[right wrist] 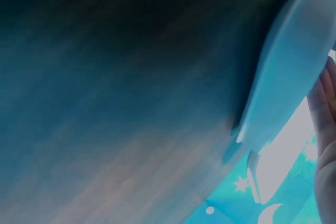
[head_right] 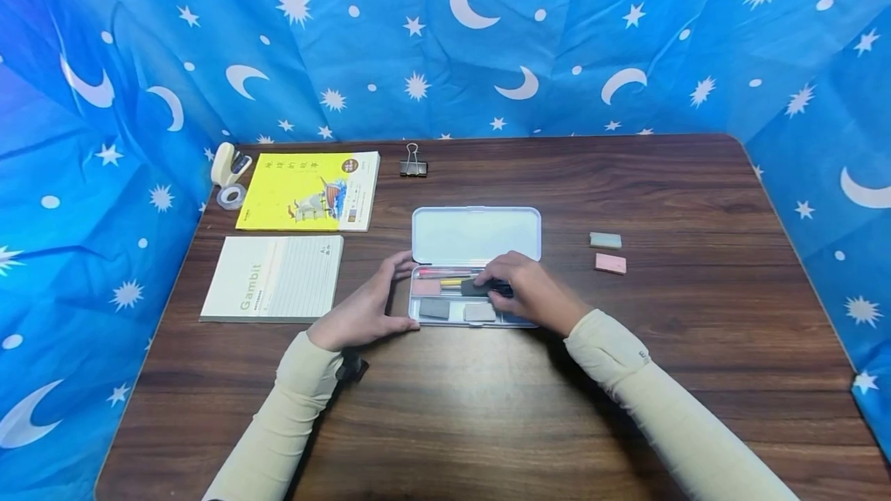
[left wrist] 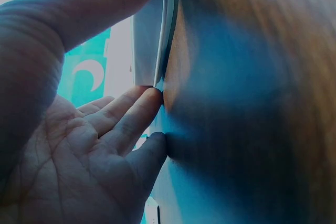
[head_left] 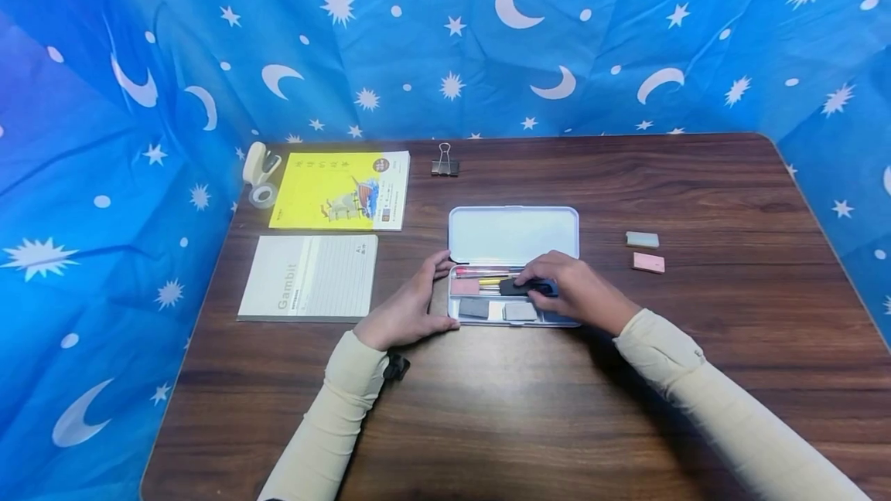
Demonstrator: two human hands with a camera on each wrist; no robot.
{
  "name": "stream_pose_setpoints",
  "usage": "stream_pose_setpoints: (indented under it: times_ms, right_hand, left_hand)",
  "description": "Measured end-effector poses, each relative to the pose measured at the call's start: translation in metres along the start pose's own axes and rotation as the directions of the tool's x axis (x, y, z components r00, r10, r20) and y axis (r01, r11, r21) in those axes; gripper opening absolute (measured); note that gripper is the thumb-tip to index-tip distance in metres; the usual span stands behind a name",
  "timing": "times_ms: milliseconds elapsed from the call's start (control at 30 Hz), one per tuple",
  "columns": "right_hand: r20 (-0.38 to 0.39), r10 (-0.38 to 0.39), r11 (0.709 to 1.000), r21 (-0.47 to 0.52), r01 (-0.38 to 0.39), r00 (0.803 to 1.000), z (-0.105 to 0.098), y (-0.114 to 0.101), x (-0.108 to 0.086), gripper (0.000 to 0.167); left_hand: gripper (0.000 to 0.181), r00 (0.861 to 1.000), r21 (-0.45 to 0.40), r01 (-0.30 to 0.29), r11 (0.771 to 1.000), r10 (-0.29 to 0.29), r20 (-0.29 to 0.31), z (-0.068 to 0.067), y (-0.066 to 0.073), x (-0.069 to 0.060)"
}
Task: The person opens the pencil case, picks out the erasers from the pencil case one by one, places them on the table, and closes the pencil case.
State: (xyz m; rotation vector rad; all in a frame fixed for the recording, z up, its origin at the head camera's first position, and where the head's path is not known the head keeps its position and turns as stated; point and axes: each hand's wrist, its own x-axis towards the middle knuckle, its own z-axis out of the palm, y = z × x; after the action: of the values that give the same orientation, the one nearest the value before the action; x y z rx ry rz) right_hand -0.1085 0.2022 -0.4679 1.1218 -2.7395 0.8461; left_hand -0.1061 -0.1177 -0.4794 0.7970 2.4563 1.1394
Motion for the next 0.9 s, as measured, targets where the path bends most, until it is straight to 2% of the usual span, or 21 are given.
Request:
stream_pose_setpoints:
  times_ms: [100,167,267,367,467,567,900]
  right_hand:
    - [-0.067,0.030,0.999,0.016,-0.029,0.997,-0.009,0.005,-0.011,0.032]
    - [-0.135,0.054,0.999,0.005,-0.054,0.989,-0.021,0.011,-0.025,0.037]
    - [-0.239,0.110,0.991,-0.044,-0.124,0.965,-0.042,0.023,-0.057,0.043]
    - [-0.303,0.189,0.973,-0.070,-0.220,0.934,-0.056,0.035,-0.092,0.045]
    - [-0.306,0.257,0.955,-0.066,-0.290,0.916,-0.061,0.047,-0.119,0.044]
    - [-0.285,0.282,0.946,-0.077,-0.315,0.916,-0.061,0.058,-0.132,0.042]
    - [-0.226,0.323,0.924,-0.133,-0.357,0.919,-0.067,0.071,-0.144,0.042]
  left_hand:
    - [0.110,1.000,-0.007,0.001,1.000,-0.001,0.000,0.001,-0.002,-0.001]
    - [0.110,1.000,-0.018,-0.007,1.000,0.007,-0.003,0.002,-0.003,-0.001]
    - [0.109,1.000,-0.021,-0.019,1.000,0.019,-0.007,0.002,-0.003,-0.001]
    - [0.109,1.000,-0.024,-0.025,0.999,0.025,-0.004,0.001,-0.003,0.000]
    - [0.110,1.000,-0.028,-0.013,1.000,0.012,-0.007,-0.001,-0.003,0.000]
    - [0.110,1.000,-0.033,-0.001,0.999,0.001,-0.010,-0.002,-0.003,-0.001]
    - [0.109,1.000,-0.034,-0.013,0.999,0.013,-0.003,0.001,-0.005,0.001]
